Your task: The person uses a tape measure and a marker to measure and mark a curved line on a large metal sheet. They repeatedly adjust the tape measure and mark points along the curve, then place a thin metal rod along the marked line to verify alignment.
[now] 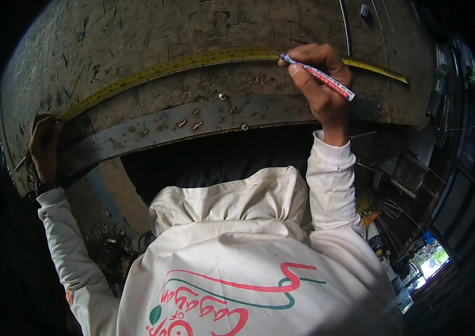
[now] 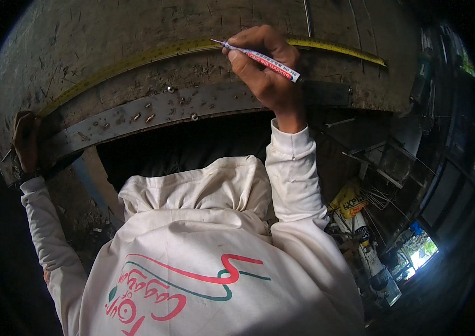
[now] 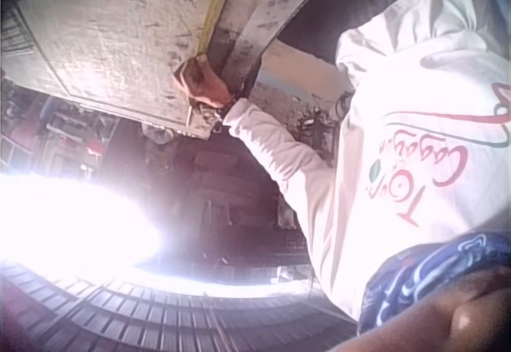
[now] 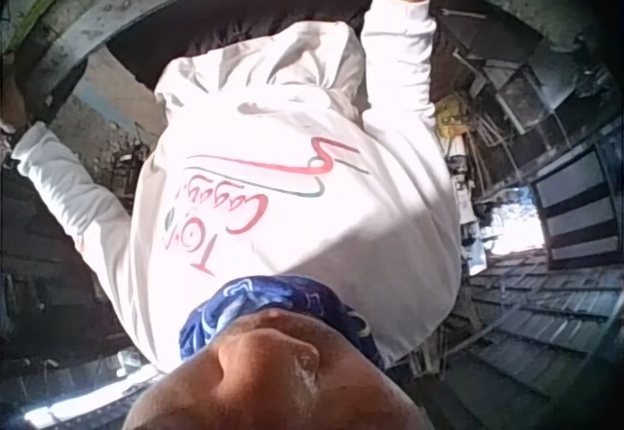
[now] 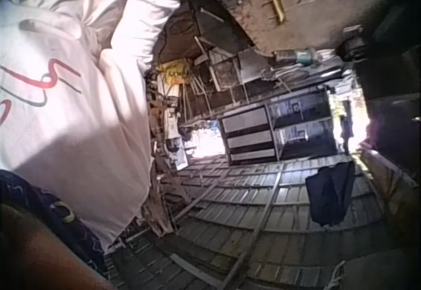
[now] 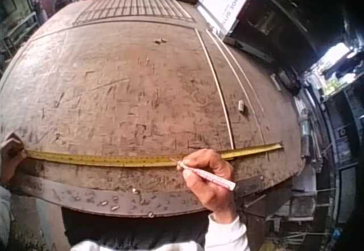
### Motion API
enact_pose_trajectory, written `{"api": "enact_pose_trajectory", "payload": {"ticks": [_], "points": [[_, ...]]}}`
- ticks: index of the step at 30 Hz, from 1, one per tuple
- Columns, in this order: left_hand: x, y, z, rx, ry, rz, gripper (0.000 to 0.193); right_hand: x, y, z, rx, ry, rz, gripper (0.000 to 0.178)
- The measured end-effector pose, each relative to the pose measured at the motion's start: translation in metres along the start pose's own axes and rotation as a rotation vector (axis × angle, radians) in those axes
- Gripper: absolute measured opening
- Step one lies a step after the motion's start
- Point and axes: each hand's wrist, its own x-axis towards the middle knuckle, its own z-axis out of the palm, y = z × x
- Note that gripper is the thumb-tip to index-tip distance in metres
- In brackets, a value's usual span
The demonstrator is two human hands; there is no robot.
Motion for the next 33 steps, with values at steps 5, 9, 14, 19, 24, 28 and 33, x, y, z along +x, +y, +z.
{"api": "enact_pose_trajectory", "payload": {"ticks": [5, 9, 14, 19, 24, 28, 33], "points": [[-0.001, -0.005, -0.001, 0.015, 0.003, 0.014, 0.01, -0.001, 0.001, 0.002, -0.061, -0.036, -0.016, 0.011], [0.0, -0.003, -0.001, 0.038, 0.003, 0.016, 0.01, 0.0, 0.009, 0.002, -0.092, -0.042, -0.073, 0.011], [-0.001, -0.006, -0.001, 0.031, -0.004, 0.02, 0.011, 0.0, 0.012, 0.002, -0.124, -0.038, -0.088, 0.01], [-0.001, -0.007, -0.003, 0.023, -0.005, 0.027, 0.01, 0.0, 0.011, 0.003, -0.139, -0.035, -0.077, 0.011], [-0.001, -0.003, -0.002, 0.007, -0.001, 0.0, 0.01, 0.0, 0.013, 0.003, -0.144, -0.032, -0.098, 0.012], [0.0, 0.0, -0.002, 0.019, -0.001, 0.005, 0.01, 0.0, 0.013, 0.003, -0.149, -0.028, -0.1, 0.012], [0.0, 0.0, -0.002, -0.007, 0.004, 0.01, 0.01, 0.0, 0.011, 0.0, -0.07, -0.042, -0.064, 0.011]]}}
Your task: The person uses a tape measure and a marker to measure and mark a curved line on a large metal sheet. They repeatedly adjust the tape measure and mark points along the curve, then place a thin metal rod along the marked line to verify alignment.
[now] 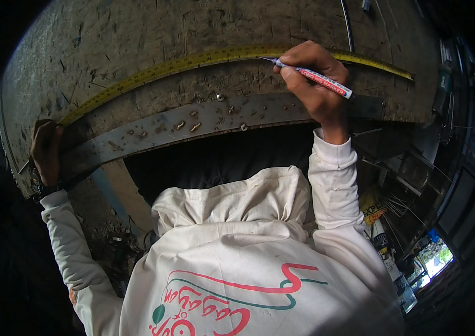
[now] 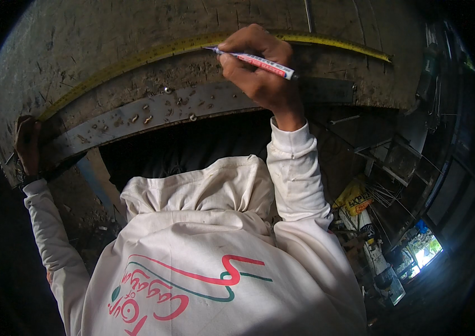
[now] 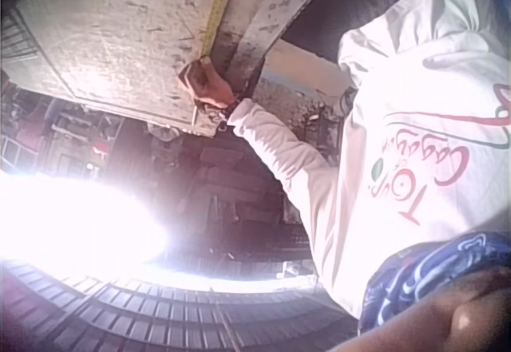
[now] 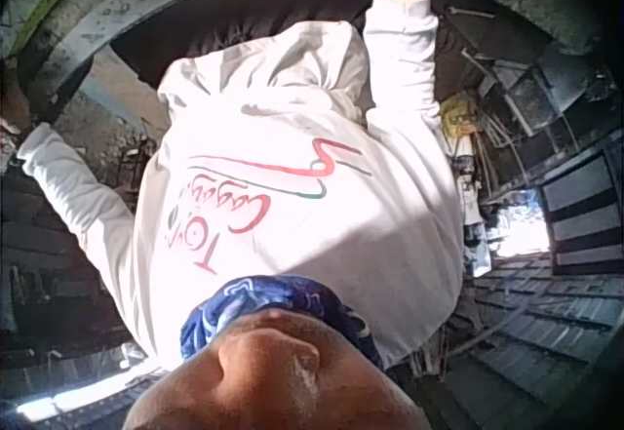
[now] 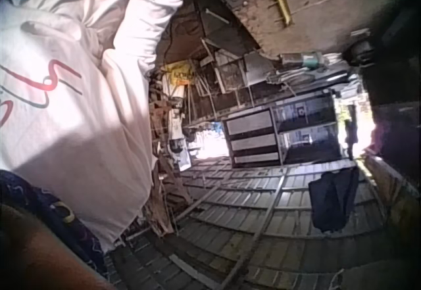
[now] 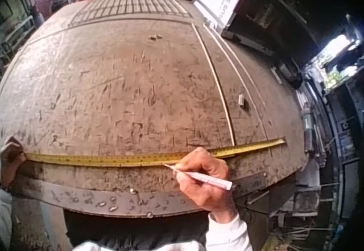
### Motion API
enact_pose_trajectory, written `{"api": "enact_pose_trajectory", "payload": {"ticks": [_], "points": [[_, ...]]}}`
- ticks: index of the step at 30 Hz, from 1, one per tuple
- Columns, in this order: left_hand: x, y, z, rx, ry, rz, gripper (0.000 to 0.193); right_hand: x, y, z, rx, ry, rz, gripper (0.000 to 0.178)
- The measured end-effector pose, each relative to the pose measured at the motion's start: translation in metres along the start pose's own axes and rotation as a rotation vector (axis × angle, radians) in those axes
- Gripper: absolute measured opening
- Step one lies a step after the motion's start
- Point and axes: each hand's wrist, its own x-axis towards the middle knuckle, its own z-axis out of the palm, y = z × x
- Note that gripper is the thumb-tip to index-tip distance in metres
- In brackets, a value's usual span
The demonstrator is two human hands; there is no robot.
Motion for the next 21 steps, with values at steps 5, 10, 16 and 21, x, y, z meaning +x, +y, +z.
{"api": "enact_pose_trajectory", "payload": {"ticks": [5, 10, 16, 21], "points": [[-0.001, -0.007, 0.001, 0.027, -0.005, 0.003, 0.01, -0.001, -0.003, -0.014, 0.138, 0.077, 0.049, 0.013], [0.001, 0.004, 0.002, 0.035, -0.016, -0.033, 0.01, -0.004, 0.001, -0.04, 0.045, 0.098, 0.073, 0.014], [-0.001, -0.004, 0.001, 0.031, -0.016, -0.036, 0.01, -0.007, 0.001, -0.044, 0.058, 0.131, 0.093, 0.015], [-0.005, -0.006, -0.001, 0.027, -0.031, -0.031, 0.009, -0.012, -0.011, -0.024, 0.097, 0.092, 0.124, 0.014]]}}
